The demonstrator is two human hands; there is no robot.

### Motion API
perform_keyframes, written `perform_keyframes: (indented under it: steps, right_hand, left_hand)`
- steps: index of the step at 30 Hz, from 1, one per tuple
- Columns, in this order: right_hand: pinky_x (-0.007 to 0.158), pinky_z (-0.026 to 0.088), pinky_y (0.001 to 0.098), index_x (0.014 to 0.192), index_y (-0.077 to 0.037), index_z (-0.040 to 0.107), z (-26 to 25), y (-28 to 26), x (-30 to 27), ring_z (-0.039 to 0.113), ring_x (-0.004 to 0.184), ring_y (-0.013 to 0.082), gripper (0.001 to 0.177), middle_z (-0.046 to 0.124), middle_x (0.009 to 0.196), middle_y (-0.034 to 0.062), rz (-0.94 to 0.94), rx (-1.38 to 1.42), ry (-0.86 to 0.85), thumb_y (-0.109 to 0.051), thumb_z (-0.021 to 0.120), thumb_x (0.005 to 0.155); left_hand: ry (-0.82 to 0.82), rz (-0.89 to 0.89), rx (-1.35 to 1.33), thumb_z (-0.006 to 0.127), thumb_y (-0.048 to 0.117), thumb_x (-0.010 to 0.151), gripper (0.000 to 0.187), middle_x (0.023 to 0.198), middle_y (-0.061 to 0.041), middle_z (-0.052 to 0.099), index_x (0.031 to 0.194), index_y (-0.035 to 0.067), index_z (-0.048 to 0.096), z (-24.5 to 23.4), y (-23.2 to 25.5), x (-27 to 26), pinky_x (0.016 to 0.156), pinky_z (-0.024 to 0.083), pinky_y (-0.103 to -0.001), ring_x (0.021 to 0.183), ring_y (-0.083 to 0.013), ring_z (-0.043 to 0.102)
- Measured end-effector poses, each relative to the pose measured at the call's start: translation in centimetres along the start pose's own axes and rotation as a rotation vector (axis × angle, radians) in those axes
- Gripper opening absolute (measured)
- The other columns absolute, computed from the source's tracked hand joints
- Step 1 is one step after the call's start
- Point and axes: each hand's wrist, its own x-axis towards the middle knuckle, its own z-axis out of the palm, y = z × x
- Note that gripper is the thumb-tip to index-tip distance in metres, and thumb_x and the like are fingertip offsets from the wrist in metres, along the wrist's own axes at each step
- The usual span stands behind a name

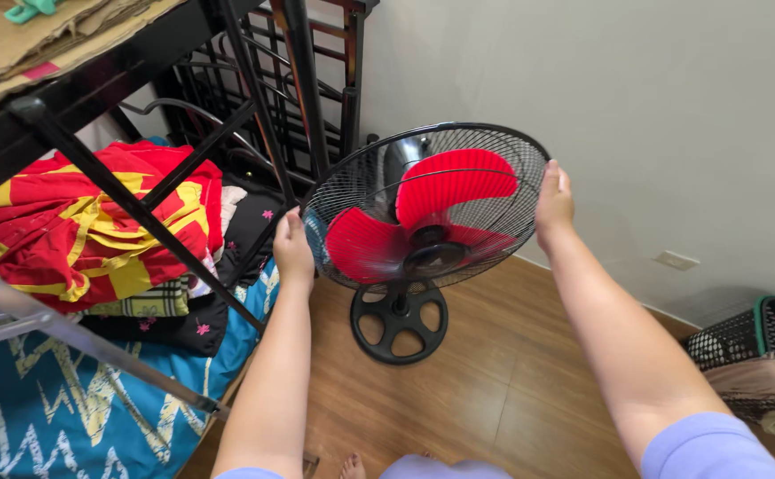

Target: The person disassembles a standing electric fan by hand. They remove the front grille, unscrew the central hub to detach the red fan blades, and then remove the rear grille and motor housing components.

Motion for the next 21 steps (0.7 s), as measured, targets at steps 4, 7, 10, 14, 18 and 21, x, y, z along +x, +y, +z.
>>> perform_keyframes:
  steps: [4,7,10,14,18,21]
  right_hand:
    - [0.121,0.039,0.0372,0.157,-0.004,0.046,-0.5,0.4,0.1,0.051,0.146,0.0241,0.071,0.057,0.157,0.0136,0.056,0.058,0.018,-0.057,0.040,0.111]
    - [0.121,0.039,0.0357,0.157,-0.004,0.047,-0.8,0.8,0.3,0.052,0.145,0.0219,0.069,0.058,0.157,0.0113,0.054,0.067,0.005,-0.055,0.038,0.112]
    - [0.120,0.041,0.0352,0.156,-0.003,0.048,-1.2,1.1,0.6,0.054,0.144,0.0214,0.068,0.060,0.155,0.0104,0.054,0.072,0.000,-0.054,0.037,0.113]
    - [0.115,0.047,0.0358,0.149,-0.004,0.056,-0.3,-0.9,0.3,0.060,0.135,0.0230,0.055,0.066,0.146,0.0116,0.097,0.027,0.137,-0.044,0.043,0.115]
    - [0.120,0.047,0.0422,0.142,-0.003,0.069,3.3,-9.0,-4.3,0.060,0.143,0.0294,0.034,0.062,0.156,0.0185,-0.538,-0.385,0.284,-0.023,0.051,0.121]
    - [0.121,0.036,0.0524,0.144,-0.014,0.063,8.2,-16.0,-9.6,0.052,0.135,0.0329,0.039,0.060,0.153,0.0141,-0.708,-0.217,-0.077,-0.032,0.062,0.109]
  left_hand:
    - [-0.098,-0.121,-0.287,0.044,0.043,0.114,0.055,0.127,-0.009,0.075,0.134,-0.001,0.069,-0.6,-3.4,0.4,0.105,0.051,-0.032,0.117,-0.0174,0.068]
    - [-0.128,-0.215,-0.421,0.039,0.046,0.115,0.059,0.125,-0.009,0.075,0.132,-0.002,0.069,-1.0,-5.7,1.5,0.103,0.051,-0.032,0.115,-0.0179,0.068]
    - [-0.104,-0.309,-0.484,0.037,0.051,0.115,0.066,0.125,-0.009,0.075,0.129,-0.004,0.069,-1.6,-6.9,2.1,0.102,0.050,-0.030,0.116,-0.0169,0.068]
    - [-0.056,-0.409,-0.540,0.039,0.056,0.113,0.068,0.120,-0.014,0.074,0.129,-0.006,0.064,-1.1,-6.3,1.6,0.099,0.052,-0.033,0.110,-0.0209,0.069]
    - [-0.005,-0.400,-0.559,0.038,0.058,0.110,0.068,0.120,-0.014,0.075,0.130,-0.003,0.062,-0.2,-4.2,0.4,0.098,0.054,-0.033,0.109,-0.0207,0.071]
    - [0.013,-0.382,-0.582,0.037,0.060,0.110,0.070,0.122,-0.012,0.074,0.128,-0.001,0.065,0.2,-3.0,-0.6,0.097,0.052,-0.031,0.109,-0.0177,0.069]
